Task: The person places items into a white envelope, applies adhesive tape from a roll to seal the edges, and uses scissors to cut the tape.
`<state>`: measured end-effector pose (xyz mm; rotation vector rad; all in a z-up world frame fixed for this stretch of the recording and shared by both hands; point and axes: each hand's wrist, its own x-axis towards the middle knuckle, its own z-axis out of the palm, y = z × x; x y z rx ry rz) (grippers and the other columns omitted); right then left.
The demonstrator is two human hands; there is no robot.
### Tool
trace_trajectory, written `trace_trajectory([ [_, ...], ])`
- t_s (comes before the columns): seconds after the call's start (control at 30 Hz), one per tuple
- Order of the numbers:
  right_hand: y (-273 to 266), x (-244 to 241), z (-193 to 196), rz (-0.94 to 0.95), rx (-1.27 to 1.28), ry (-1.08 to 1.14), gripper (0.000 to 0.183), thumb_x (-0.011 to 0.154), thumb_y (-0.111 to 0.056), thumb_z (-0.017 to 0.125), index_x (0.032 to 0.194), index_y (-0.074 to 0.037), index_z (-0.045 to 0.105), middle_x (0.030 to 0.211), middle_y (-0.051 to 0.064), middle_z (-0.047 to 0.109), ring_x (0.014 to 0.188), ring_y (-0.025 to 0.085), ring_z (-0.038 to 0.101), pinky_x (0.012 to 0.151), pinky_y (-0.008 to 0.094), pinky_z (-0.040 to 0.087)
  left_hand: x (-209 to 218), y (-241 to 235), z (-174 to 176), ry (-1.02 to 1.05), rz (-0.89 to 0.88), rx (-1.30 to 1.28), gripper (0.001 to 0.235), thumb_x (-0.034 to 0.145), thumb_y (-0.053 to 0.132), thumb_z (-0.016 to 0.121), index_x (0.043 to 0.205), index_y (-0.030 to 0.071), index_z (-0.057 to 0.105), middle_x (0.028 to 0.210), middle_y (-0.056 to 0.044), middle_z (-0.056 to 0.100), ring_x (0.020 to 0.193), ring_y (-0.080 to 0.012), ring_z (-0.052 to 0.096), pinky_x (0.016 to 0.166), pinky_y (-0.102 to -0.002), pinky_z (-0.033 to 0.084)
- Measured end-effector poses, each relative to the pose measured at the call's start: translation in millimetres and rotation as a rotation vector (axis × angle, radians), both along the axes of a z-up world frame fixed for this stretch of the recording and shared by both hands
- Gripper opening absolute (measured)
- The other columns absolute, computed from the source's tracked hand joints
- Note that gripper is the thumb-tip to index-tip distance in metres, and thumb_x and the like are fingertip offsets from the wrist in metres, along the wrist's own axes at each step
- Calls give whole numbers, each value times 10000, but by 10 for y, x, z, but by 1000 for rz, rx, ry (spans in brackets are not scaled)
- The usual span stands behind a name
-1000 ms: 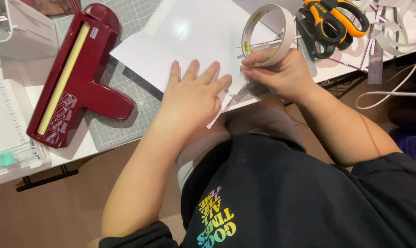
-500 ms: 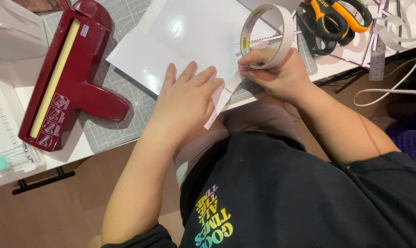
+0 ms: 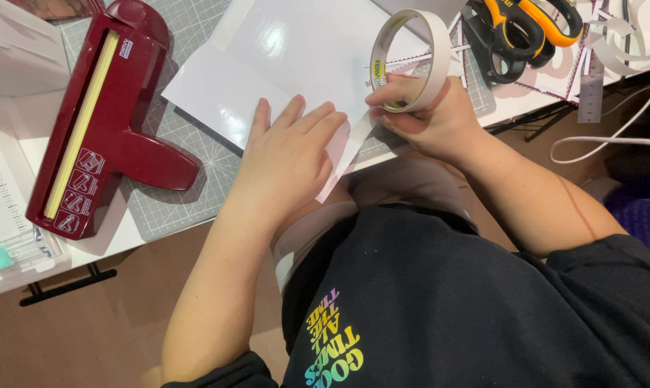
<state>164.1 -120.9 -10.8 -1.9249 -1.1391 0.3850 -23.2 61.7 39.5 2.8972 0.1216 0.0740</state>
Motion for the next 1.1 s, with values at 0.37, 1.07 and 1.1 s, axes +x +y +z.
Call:
trace_trajectory([
  [0.37, 21, 56, -50, 29, 23, -146, 191, 953, -263, 781, 1143, -272, 760, 1128, 139, 746, 1254, 274, 666, 1015, 367, 510, -13, -33, 89, 138, -54, 42, 527, 890, 196, 570, 1397, 339, 572, 1509, -58, 506, 1402, -443, 388, 1066, -783, 241],
  [1.07, 127, 429, -26, 115, 102, -589, 250, 871, -20, 813, 1101, 12, 723, 938, 142, 563, 920, 398, 542, 827, 465, 464, -2, -123, -23, 22, -21, 135, 490, 812, 199, 658, 1288, 313, 670, 1476, -84, 557, 1330, -501, 481, 1065, -783, 290],
  [1.1, 124, 436, -47, 112, 102, -616, 264, 875, -34, 838, 1110, -7, 719, 954, 141, 561, 915, 395, 537, 827, 464, 464, 5, -144, -38, 19, 1, 139, 498, 795, 219, 664, 1284, 308, 681, 1467, -89, 564, 1323, -510, 488, 1072, -784, 283],
])
